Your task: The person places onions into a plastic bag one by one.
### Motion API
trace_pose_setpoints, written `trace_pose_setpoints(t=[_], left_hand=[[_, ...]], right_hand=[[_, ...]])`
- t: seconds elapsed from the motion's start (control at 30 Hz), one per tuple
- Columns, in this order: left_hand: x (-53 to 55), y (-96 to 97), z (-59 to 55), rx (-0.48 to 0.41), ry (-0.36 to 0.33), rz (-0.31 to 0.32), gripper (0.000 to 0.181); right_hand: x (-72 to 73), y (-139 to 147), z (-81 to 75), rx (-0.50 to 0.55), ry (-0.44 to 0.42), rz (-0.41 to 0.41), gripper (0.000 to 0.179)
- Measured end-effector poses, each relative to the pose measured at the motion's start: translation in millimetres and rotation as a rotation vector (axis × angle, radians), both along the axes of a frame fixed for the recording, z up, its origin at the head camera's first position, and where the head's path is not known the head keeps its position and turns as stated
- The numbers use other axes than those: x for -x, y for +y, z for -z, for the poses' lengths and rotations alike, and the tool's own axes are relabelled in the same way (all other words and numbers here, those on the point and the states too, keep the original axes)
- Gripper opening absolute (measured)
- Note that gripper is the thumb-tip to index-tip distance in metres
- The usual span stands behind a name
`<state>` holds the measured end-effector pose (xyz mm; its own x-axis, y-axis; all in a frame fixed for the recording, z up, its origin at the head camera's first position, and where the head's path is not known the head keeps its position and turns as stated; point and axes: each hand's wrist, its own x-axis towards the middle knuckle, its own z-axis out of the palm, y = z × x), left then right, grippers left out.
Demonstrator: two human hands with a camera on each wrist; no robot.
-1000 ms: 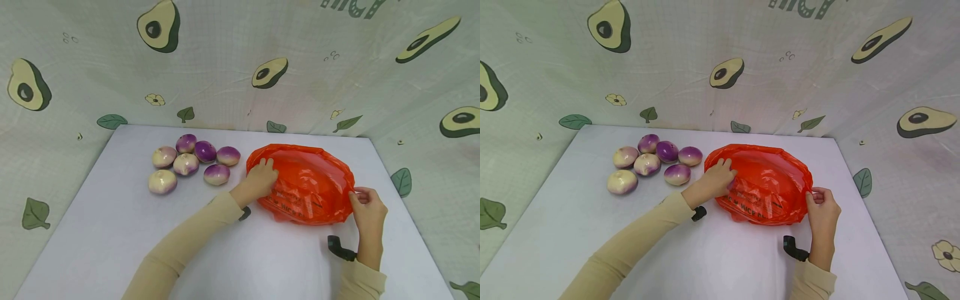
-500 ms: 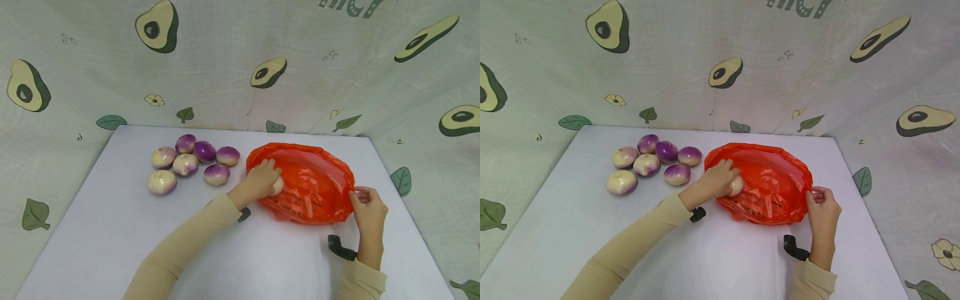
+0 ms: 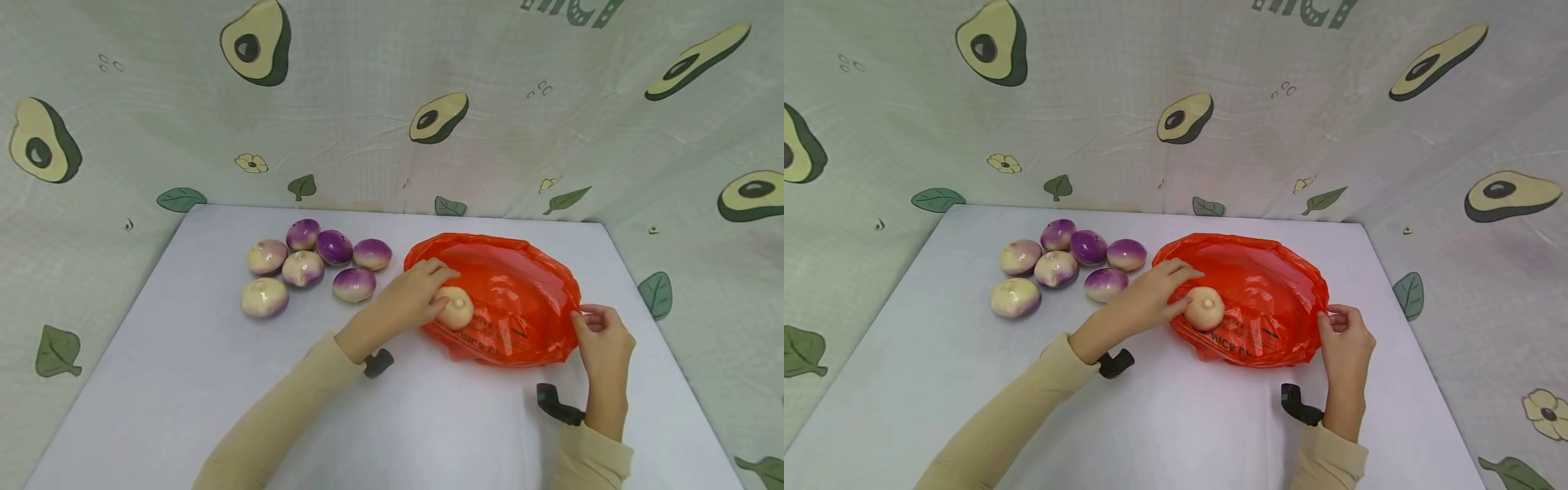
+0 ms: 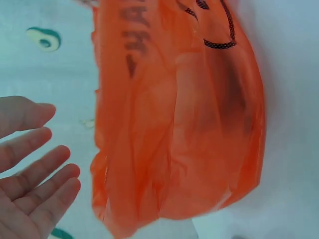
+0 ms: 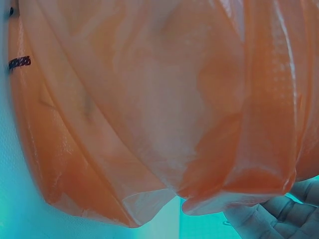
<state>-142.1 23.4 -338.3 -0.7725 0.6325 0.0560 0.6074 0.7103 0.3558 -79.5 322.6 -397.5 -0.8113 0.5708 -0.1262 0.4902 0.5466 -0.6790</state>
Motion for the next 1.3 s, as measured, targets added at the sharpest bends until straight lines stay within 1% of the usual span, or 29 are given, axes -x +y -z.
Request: trace_pose_setpoints(t=[0.2,0.33,0.53,0.7,0.9,1.0,1.07,1.23,1.3], left_hand=[[-10.8,-24.4,0.4,-0.196,0.038,-0.042,0.038],[-16.5,-39.6,2.0,-0.276,0.072,-0.077,0.035],[-22.3,-62.6,9.3,-0.333,0.123,-0.151,0.039],[-23.5,-79.5,20.3,-0.391,0.174,-0.192,0.041],[-26.9,-97.0,32.6,-0.461,0.209,-0.232,0.039],[-27.0,-103.1,38.0,-0.463,0.226,-0.260,0.037],[-26.9,-106.8,41.5,-0.461,0.214,-0.279,0.036],[-26.2,-115.5,48.5,-0.453,0.150,-0.326,0.042],[-25.1,-118.4,51.2,-0.446,0.152,-0.338,0.045]], right_hand=[[-1.0,-0.8,-0.6,0.002,-0.008,-0.005,0.048],[-1.2,-0.3,-0.5,0.004,-0.005,-0.004,0.048],[-1.1,-0.6,0.0,0.010,-0.016,0.002,0.048],[-0.3,-2.1,-0.4,0.021,-0.020,0.010,0.049],[0.3,-3.8,0.0,0.020,-0.005,0.006,0.048],[0.5,-4.1,0.1,0.006,0.012,0.007,0.047],[0.5,-3.7,0.4,0.003,0.017,0.009,0.046],[0.1,-2.1,1.8,0.006,0.025,0.007,0.047],[-0.4,-2.0,2.1,0.006,0.026,0.007,0.047]])
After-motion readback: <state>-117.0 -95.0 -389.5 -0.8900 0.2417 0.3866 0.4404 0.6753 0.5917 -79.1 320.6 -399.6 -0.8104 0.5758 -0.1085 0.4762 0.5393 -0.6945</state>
